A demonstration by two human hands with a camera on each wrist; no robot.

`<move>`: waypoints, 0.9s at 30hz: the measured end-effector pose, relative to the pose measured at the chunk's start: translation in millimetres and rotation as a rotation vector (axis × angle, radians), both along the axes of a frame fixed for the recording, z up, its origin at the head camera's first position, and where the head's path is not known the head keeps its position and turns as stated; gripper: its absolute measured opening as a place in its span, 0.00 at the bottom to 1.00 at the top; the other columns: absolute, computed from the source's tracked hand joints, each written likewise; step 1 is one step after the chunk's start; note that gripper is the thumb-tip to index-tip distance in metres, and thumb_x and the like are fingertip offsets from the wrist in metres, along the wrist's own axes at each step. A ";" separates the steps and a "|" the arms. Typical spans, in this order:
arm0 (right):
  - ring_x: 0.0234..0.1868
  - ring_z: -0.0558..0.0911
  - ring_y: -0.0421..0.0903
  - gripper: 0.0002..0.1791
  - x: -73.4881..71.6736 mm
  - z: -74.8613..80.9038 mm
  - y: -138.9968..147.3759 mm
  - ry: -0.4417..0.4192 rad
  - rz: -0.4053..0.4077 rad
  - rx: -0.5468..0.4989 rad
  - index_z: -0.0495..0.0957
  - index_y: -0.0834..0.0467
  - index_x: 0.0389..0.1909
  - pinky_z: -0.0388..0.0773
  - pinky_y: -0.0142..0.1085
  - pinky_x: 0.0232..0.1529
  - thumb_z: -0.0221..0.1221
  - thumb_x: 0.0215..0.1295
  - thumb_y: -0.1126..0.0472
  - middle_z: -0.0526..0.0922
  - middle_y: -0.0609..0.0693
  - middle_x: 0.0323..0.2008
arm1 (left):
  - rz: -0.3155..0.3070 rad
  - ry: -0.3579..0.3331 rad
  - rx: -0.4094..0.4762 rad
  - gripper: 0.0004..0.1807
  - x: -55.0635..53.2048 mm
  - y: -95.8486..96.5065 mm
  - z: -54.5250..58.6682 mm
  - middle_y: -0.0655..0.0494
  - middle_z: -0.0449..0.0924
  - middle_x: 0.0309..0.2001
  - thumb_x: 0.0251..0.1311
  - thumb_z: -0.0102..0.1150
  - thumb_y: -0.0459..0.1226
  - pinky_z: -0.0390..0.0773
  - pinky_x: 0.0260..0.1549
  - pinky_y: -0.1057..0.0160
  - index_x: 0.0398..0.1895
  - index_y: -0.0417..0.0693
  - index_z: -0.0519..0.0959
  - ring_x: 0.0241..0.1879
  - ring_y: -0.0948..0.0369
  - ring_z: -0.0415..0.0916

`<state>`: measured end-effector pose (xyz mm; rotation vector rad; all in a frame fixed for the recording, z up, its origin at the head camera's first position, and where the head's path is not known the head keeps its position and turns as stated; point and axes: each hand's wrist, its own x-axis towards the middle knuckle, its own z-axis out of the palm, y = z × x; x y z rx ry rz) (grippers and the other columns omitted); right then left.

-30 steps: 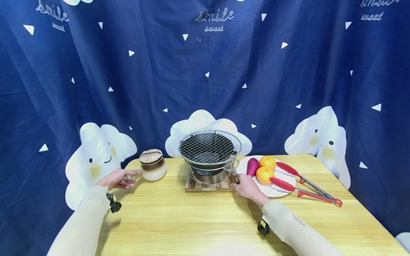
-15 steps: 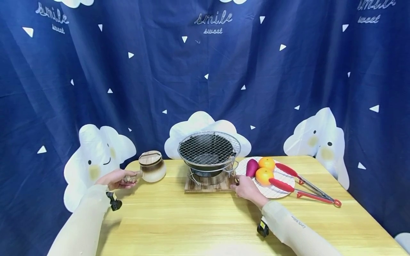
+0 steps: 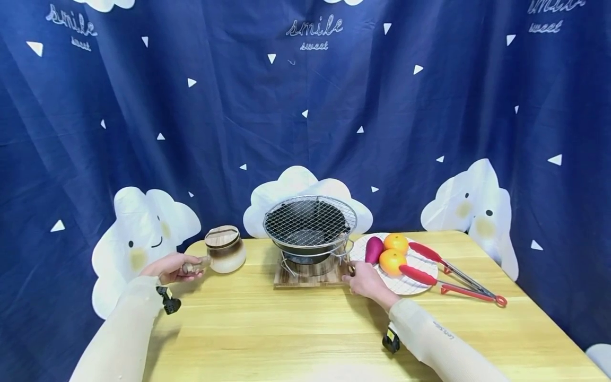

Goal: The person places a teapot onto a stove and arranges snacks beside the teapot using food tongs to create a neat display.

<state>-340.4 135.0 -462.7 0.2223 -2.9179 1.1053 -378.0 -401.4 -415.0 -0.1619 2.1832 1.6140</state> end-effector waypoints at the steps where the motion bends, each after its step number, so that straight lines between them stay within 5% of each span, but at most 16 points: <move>1: 0.14 0.77 0.40 0.31 -0.1 0.2 -0.1 0.005 0.000 0.001 0.71 0.64 0.68 0.75 0.33 0.21 0.65 0.66 0.60 0.79 0.47 0.16 | 0.005 -0.004 0.005 0.19 -0.3 0.2 0.1 0.45 0.88 0.37 0.71 0.53 0.39 0.86 0.32 0.72 0.56 0.31 0.74 0.32 0.63 0.86; 18: 0.13 0.77 0.40 0.30 -0.1 0.1 -0.6 0.014 0.005 0.010 0.72 0.64 0.68 0.75 0.33 0.20 0.65 0.66 0.59 0.78 0.46 0.14 | -0.003 0.002 0.032 0.14 -0.3 -0.7 -1.1 0.49 0.89 0.35 0.72 0.51 0.39 0.85 0.31 0.71 0.49 0.38 0.80 0.31 0.64 0.86; 27: 0.14 0.77 0.40 0.30 -1.1 -1.1 1.0 0.023 0.010 0.015 0.72 0.64 0.67 0.76 0.33 0.22 0.65 0.66 0.59 0.81 0.46 0.18 | 0.058 0.008 0.075 0.11 2.5 4.1 -1.9 0.49 0.89 0.33 0.71 0.53 0.37 0.85 0.30 0.70 0.46 0.40 0.82 0.32 0.63 0.86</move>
